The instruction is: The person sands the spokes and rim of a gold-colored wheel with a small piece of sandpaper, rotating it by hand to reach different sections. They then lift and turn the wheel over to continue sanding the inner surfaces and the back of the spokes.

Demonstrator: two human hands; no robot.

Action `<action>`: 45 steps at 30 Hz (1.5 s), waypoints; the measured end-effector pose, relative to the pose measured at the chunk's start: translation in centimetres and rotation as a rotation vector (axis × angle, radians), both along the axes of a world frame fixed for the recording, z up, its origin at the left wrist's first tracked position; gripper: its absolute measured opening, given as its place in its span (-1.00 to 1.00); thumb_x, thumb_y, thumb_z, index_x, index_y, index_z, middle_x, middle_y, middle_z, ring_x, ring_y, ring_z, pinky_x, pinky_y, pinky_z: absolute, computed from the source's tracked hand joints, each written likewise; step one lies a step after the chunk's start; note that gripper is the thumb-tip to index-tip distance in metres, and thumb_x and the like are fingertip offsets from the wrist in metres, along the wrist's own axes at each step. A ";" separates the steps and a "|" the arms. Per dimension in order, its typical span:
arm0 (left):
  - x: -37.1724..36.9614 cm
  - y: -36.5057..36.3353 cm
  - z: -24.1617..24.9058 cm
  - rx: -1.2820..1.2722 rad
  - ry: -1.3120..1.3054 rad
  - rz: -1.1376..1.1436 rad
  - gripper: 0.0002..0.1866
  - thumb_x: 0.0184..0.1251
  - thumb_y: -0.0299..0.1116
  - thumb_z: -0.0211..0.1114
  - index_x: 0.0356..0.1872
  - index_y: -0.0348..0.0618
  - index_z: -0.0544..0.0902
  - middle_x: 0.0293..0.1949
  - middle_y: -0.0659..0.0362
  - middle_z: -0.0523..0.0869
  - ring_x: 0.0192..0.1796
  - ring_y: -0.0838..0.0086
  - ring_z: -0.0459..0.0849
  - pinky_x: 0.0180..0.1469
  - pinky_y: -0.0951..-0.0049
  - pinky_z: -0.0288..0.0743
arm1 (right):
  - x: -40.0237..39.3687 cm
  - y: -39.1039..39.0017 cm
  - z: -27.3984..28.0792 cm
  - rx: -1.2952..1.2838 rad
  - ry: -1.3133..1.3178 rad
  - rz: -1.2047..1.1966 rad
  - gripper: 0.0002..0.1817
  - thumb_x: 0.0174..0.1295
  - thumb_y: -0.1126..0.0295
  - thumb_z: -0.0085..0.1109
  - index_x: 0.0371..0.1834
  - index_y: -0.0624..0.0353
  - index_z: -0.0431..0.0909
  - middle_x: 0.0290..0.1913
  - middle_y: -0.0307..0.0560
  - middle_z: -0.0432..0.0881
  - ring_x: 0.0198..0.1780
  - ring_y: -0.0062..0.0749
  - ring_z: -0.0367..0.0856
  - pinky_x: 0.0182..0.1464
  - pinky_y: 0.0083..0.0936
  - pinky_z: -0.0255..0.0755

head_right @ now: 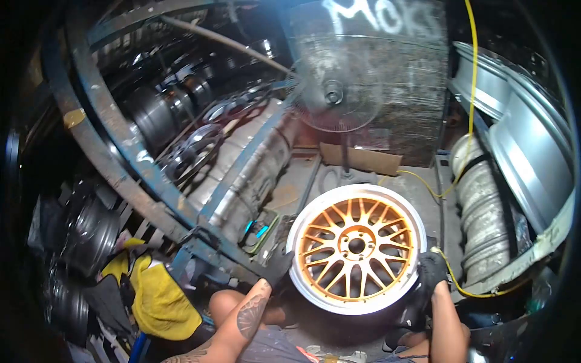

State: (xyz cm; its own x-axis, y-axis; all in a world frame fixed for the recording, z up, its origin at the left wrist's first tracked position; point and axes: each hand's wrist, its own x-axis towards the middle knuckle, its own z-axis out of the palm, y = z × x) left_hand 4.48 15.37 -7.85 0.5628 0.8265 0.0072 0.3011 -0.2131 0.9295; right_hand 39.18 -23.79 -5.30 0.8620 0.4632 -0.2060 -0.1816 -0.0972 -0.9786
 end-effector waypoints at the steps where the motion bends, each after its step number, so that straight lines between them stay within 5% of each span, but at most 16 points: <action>1: 0.1 0.4 -1.5 0.096 0.054 0.005 -0.46 0.35 -0.26 0.33 0.29 -0.28 0.52 0.09 -0.26 0.71 0.19 -0.13 0.69 0.30 -0.01 0.51 | 0.0 0.3 -2.0 0.050 0.089 -0.064 -0.89 0.35 0.37 0.37 -0.26 0.18 0.73 -0.49 -0.29 0.62 -0.49 -0.61 0.50 -0.41 -0.62 0.35; 4: -0.1 0.1 -0.7 0.292 0.351 0.032 -0.46 0.33 -0.29 0.33 0.29 -0.31 0.53 0.05 -0.27 0.73 0.16 -0.14 0.71 0.27 -0.04 0.52 | -3.0 0.4 1.2 0.037 0.186 -0.030 -0.86 0.36 0.33 0.36 -0.24 0.16 0.73 -0.43 -0.30 0.62 -0.41 -0.61 0.53 -0.32 -0.59 0.38; 5: -0.3 2.4 -4.8 0.180 0.359 0.086 -0.45 0.31 -0.26 0.37 0.24 -0.38 0.54 0.03 -0.27 0.74 0.13 -0.13 0.73 0.24 -0.03 0.54 | -3.3 0.4 1.9 0.099 0.237 -0.022 -0.85 0.36 0.31 0.37 -0.21 0.17 0.73 -0.41 -0.31 0.60 -0.39 -0.61 0.52 -0.29 -0.59 0.39; 7: 0.0 2.7 -3.7 0.034 0.415 0.044 -0.46 0.33 -0.20 0.40 0.17 -0.43 0.56 0.04 -0.30 0.75 0.12 -0.16 0.73 0.21 -0.03 0.56 | -3.2 0.8 1.5 0.205 0.276 -0.031 -0.83 0.35 0.30 0.37 -0.16 0.16 0.73 -0.40 -0.33 0.57 -0.37 -0.61 0.48 -0.26 -0.59 0.39; 10: 0.3 0.6 -1.3 -0.014 0.356 0.104 -0.41 0.33 -0.13 0.41 0.25 -0.34 0.56 0.12 -0.21 0.75 0.18 -0.07 0.72 0.29 0.00 0.49 | -3.8 1.6 1.0 0.266 0.238 -0.067 -0.81 0.34 0.29 0.38 -0.11 0.15 0.75 -0.37 -0.33 0.57 -0.39 -0.63 0.43 -0.28 -0.61 0.35; 12: 0.1 1.8 -4.9 -0.069 0.283 0.140 -0.39 0.28 -0.14 0.42 0.26 -0.33 0.57 0.12 -0.20 0.74 0.18 -0.10 0.70 0.30 -0.01 0.48 | -3.5 1.7 -0.5 0.281 0.295 -0.052 -0.84 0.37 0.34 0.36 -0.07 0.13 0.74 -0.24 -0.25 0.71 -0.20 -0.52 0.63 -0.12 -0.49 0.54; 15: 0.8 0.1 -1.6 0.022 0.217 0.081 -0.37 0.18 -0.27 0.37 0.29 -0.34 0.56 0.16 -0.20 0.72 0.22 -0.07 0.68 0.33 0.04 0.47 | -4.4 2.2 1.2 0.218 0.288 -0.091 -0.85 0.39 0.33 0.36 -0.10 0.14 0.75 -0.26 -0.30 0.70 -0.30 -0.61 0.58 -0.22 -0.57 0.50; 16: 0.1 3.2 -7.6 0.016 0.066 0.069 -0.32 0.17 -0.31 0.35 0.37 -0.35 0.52 0.21 -0.22 0.69 0.27 -0.06 0.65 0.38 0.10 0.44 | -4.7 2.3 1.4 0.225 0.287 -0.109 -0.85 0.39 0.33 0.36 -0.10 0.14 0.75 -0.27 -0.31 0.70 -0.33 -0.63 0.57 -0.24 -0.60 0.49; 18: 0.5 4.2 -8.1 0.030 0.058 0.059 -0.32 0.20 -0.37 0.33 0.39 -0.39 0.48 0.23 -0.22 0.67 0.27 -0.01 0.65 0.36 0.16 0.46 | -5.3 2.3 2.1 0.318 0.356 -0.139 -0.84 0.37 0.37 0.37 -0.06 0.16 0.76 -0.28 -0.28 0.71 -0.30 -0.62 0.59 -0.20 -0.57 0.52; 23: 3.5 2.0 0.1 0.093 -0.012 0.163 -0.50 0.30 -0.44 0.26 0.26 -0.44 0.55 0.05 -0.14 0.73 0.03 0.20 0.71 0.16 0.27 0.53 | -5.5 2.0 2.8 0.387 0.451 -0.159 -0.85 0.38 0.40 0.36 -0.07 0.20 0.74 -0.25 -0.21 0.71 -0.22 -0.56 0.62 -0.06 -0.54 0.56; 28: 3.1 2.8 0.7 0.167 0.256 0.143 -0.60 0.34 -0.36 0.30 0.14 -0.39 0.64 -0.02 -0.13 0.78 -0.04 0.15 0.75 0.07 0.23 0.57 | -5.2 1.5 2.5 0.515 0.522 -0.157 -0.88 0.42 0.44 0.29 -0.08 0.24 0.69 -0.18 -0.15 0.69 -0.11 -0.45 0.68 0.11 -0.40 0.61; 35: 3.4 2.6 -3.0 0.243 0.221 0.184 -0.37 0.29 -0.17 0.34 0.36 -0.21 0.52 0.05 -0.28 0.76 0.14 -0.20 0.72 0.17 0.00 0.57 | -3.3 2.7 0.4 0.435 0.480 -0.173 -0.82 0.36 0.36 0.40 -0.05 0.16 0.73 -0.26 -0.21 0.72 -0.27 -0.48 0.69 -0.16 -0.44 0.65; 38: 3.4 2.7 -0.4 0.190 0.560 0.142 -0.37 0.24 -0.20 0.31 0.34 -0.23 0.53 0.06 -0.29 0.75 0.14 -0.19 0.72 0.18 0.00 0.57 | -2.4 3.5 0.4 0.399 0.443 -0.166 -0.79 0.31 0.32 0.43 -0.07 0.14 0.74 -0.30 -0.23 0.69 -0.33 -0.49 0.64 -0.24 -0.43 0.60; 42: 2.3 2.1 -0.8 0.193 0.318 0.083 -0.42 0.14 -0.25 0.34 0.21 -0.28 0.62 -0.04 -0.24 0.78 0.03 -0.10 0.76 0.10 0.06 0.58 | -0.2 4.2 -2.0 0.390 0.575 -0.143 -0.78 0.25 0.29 0.41 -0.13 0.16 0.74 -0.31 -0.15 0.69 -0.37 -0.39 0.65 -0.31 -0.35 0.58; 43: 2.5 1.4 1.5 0.033 0.342 0.024 -0.47 0.10 -0.27 0.36 0.11 -0.34 0.67 -0.21 -0.12 0.79 -0.17 0.09 0.77 -0.03 0.17 0.60 | -0.2 4.5 -1.1 0.372 0.618 -0.165 -0.80 0.24 0.32 0.40 -0.16 0.17 0.74 -0.35 -0.10 0.70 -0.42 -0.32 0.64 -0.35 -0.32 0.57; 45: 1.3 5.7 -5.0 0.162 0.169 0.030 -0.52 0.08 -0.28 0.38 0.03 -0.37 0.68 -0.33 -0.04 0.76 -0.31 0.21 0.73 -0.15 0.22 0.58 | -2.3 4.4 3.6 0.308 0.602 -0.244 -0.81 0.23 0.35 0.39 -0.19 0.23 0.74 -0.37 -0.06 0.71 -0.45 -0.26 0.66 -0.37 -0.28 0.59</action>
